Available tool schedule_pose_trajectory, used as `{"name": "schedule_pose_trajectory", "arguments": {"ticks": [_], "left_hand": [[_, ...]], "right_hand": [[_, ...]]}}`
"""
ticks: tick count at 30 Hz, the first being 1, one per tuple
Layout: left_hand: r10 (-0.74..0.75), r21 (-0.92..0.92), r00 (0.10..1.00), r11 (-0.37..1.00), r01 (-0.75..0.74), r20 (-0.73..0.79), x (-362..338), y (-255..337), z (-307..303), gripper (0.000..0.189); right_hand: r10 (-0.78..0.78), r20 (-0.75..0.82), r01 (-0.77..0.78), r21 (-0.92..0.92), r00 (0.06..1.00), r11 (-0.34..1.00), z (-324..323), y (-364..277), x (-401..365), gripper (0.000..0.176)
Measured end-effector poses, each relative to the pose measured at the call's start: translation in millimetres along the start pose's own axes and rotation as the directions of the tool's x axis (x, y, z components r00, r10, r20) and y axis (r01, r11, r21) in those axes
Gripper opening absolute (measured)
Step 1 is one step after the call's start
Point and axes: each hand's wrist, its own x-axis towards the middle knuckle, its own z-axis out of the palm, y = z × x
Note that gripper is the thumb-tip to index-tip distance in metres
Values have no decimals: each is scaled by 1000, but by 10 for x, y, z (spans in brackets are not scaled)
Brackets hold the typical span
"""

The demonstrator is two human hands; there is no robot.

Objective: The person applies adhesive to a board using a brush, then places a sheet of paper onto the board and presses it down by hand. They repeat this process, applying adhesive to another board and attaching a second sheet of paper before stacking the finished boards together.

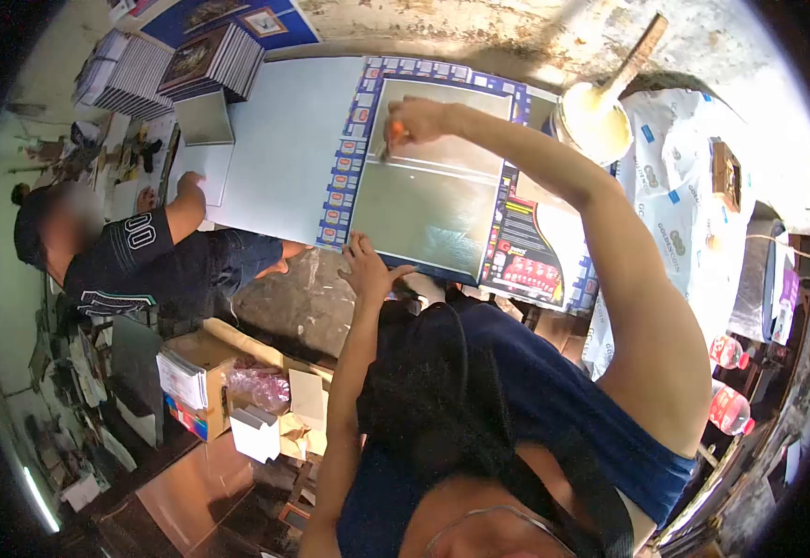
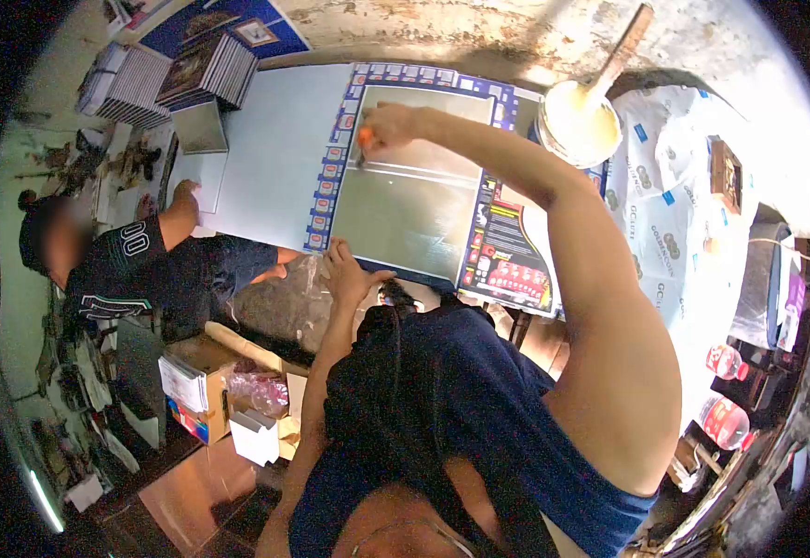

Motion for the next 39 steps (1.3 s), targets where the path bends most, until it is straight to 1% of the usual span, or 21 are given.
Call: {"name": "schedule_pose_trajectory", "arguments": {"ticks": [2, 7, 8, 11, 14, 17, 20, 22, 23, 24, 25, 27, 29, 31, 33, 34, 35, 36, 37, 38, 39], "left_hand": [[-28, -37, 1000, 999, 28, 12, 6, 19, -35, 124], [-59, -8, 998, 998, 59, -23, -8, 35, -23, 124], [-56, -12, 998, 998, 56, -26, -11, 31, -21, 125], [-34, 2, 998, 999, 34, -54, -3, 20, -36, 124], [40, 30, 995, 999, -37, -86, 27, -96, 90, 129], [89, 125, 988, 989, -73, -126, 94, -125, 172, 132], [95, 195, 991, 978, -74, -98, 100, -126, 124, 132], [107, 233, 992, 968, -90, -64, 112, -142, 110, 130], [108, 246, 993, 965, -92, -53, 137, -133, 104, 129], [141, 240, 990, 962, -134, -12, 133, -114, 49, 123], [173, 237, 985, 956, -175, 30, 142, -92, -64, 118], [275, 110, 956, 952, -286, 102, 314, -305, -240, 104], [419, -177, 901, 901, -397, 112, 716, -594, -402, 89], [156, -637, 978, 770, -33, 138, 1301, -791, -560, 68], [418, -519, 885, 720, -461, -206, 1667, -478, -1294, 57], [538, -515, 775, 585, -627, -332, 2016, -335, -1343, 55], [525, -695, 834, 536, -479, -171, 2103, -42, -1561, 54], [666, -633, 673, 378, -676, -321, 2382, 241, -1522, 57], [762, -517, 594, 411, -751, -258, 2764, 539, -1396, 61], [840, -390, 512, 417, -821, -179, 3038, 788, -1305, 67], [849, -254, 528, 507, -824, -19, 3105, 976, -1322, 70]], "right_hand": [[7, 257, 27, -130, 966, 991, 15, -172, -136, 25], [62, 466, 1, -134, 882, 991, -198, -264, -1266, 29], [91, 572, 10, -171, 815, 985, -336, -359, -1440, 18], [190, 717, -42, -219, 670, 975, -545, -318, -1688, 22], [146, 274, -155, 12, 951, 988, -721, -341, -1592, 22], [138, -105, -127, 101, 985, 987, -555, -421, -1350, 20], [209, 178, -202, -58, 962, 978, 77, -767, -1610, 20], [234, 153, -248, 81, 960, 965, 120, -1272, -1937, 20], [248, 256, -228, -106, 934, 968, 5, -1494, -2098, 23], [385, 361, -426, 41, 849, 904, 32, -1637, -2313, 25], [260, 328, -302, 82, 908, 950, -106, -1831, -2434, 22], [474, 386, -570, 189, 792, 799, -361, -2092, -2560, 16], [757, 46, -710, 386, 652, 588, -317, -2267, -2824, 17], [881, -272, -581, 670, 386, 462, -298, -2516, -2741, 18], [966, -248, -422, 869, 78, 257, -448, -2767, -2337, 22], [953, -304, -278, 916, -11, 289, -492, -2862, -1983, 28], [913, -391, -378, 867, -112, 325, -374, -2819, -1782, 31], [916, -399, -403, 847, -50, 346, -381, -2790, -1451, 31], [910, -413, -255, 878, 25, 405, -213, -2704, -1183, 26], [822, -530, -390, 726, 207, 567, -2, -2525, -913, 22], [730, -592, -559, 496, 342, 664, 18, -2454, -600, 20]]}}
